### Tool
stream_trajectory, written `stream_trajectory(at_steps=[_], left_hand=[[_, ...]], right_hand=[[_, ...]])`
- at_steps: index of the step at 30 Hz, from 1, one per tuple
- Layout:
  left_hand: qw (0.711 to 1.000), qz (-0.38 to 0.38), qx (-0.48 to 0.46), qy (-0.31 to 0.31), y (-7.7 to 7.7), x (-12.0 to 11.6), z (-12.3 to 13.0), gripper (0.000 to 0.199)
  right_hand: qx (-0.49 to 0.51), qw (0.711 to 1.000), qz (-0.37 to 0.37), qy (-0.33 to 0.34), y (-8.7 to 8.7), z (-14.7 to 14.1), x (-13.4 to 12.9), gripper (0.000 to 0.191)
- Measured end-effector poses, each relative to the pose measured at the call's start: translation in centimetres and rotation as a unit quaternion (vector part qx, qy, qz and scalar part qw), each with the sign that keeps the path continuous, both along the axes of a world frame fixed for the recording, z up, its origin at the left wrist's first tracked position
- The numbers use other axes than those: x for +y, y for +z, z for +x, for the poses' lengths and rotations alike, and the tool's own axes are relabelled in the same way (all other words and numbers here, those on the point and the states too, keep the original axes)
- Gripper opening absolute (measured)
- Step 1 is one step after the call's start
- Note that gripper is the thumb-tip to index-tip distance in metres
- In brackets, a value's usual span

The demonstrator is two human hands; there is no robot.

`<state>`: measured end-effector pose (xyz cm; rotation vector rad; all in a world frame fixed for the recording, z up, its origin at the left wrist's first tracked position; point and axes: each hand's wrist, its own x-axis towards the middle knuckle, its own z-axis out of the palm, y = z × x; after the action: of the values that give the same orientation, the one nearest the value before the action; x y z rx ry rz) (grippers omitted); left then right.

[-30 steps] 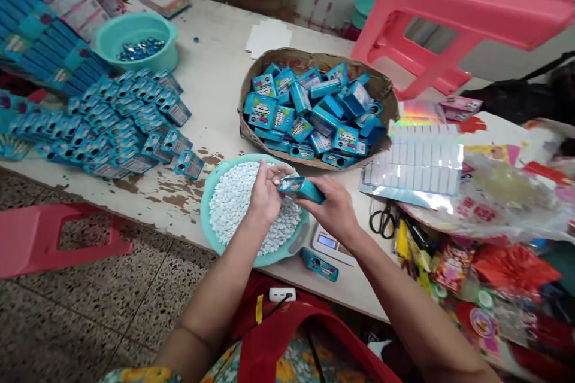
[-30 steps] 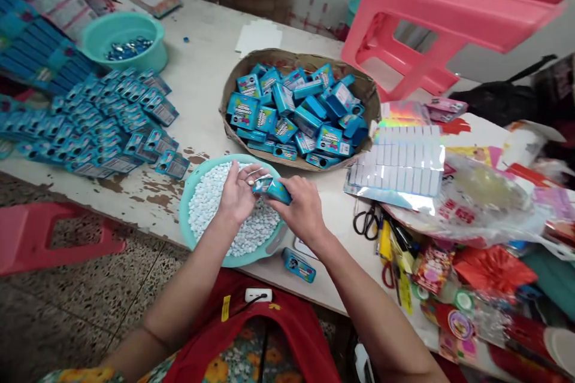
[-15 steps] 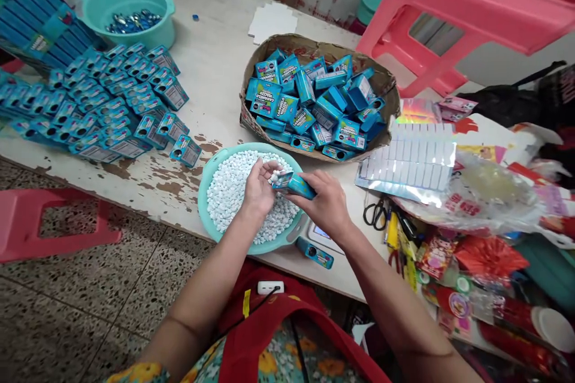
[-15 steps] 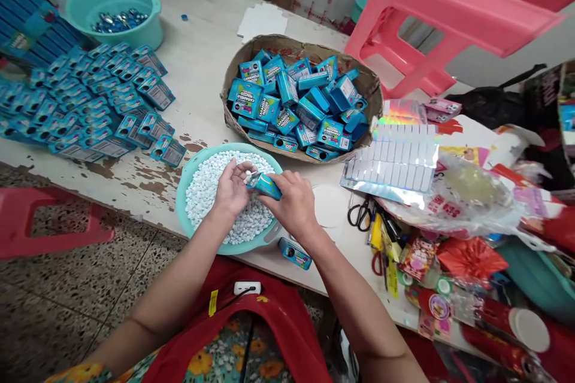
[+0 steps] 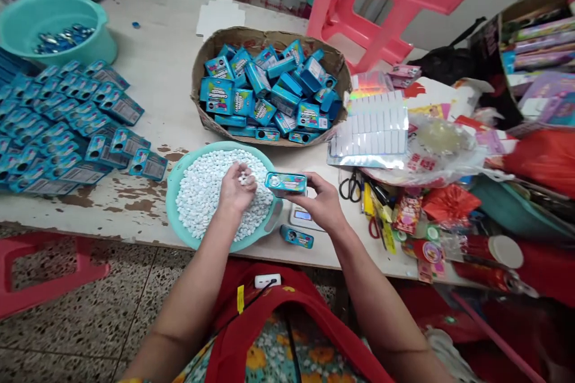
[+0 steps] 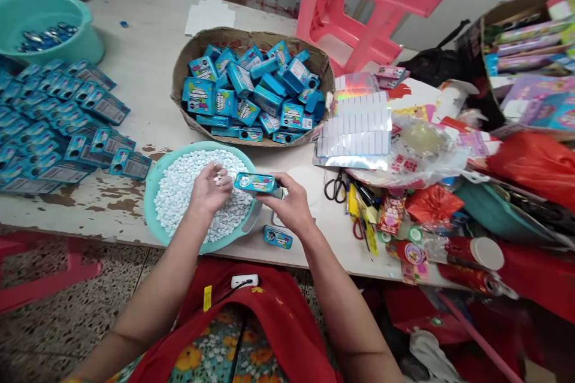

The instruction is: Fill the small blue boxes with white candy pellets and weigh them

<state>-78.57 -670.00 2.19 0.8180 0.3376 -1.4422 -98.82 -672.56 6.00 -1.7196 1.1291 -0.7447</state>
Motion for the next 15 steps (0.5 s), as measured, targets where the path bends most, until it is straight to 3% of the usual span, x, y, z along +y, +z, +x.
stream_trajectory(at_steps=[4, 6, 10, 15], left_hand=[[0.996, 0.035, -0.075, 0.016, 0.0, 0.0, 1.1, 0.018], [0.993, 0.058, -0.105, 0.019, 0.0, -0.2, 1.4, 0.017], [0.992, 0.058, -0.112, -0.003, 0.1, -0.4, 0.9, 0.015], [0.989, 0.073, -0.127, -0.011, -0.2, -0.1, 0.4, 0.013]], right_hand=[[0.010, 0.985, 0.000, -0.171, -3.9, -5.3, -1.0, 0.039], [0.014, 0.976, 0.013, -0.218, -6.3, -7.6, -1.7, 0.040], [-0.019, 0.967, 0.062, -0.248, -10.2, -10.2, -2.9, 0.042], [-0.041, 0.964, 0.077, -0.251, -11.4, -11.1, -2.7, 0.060]])
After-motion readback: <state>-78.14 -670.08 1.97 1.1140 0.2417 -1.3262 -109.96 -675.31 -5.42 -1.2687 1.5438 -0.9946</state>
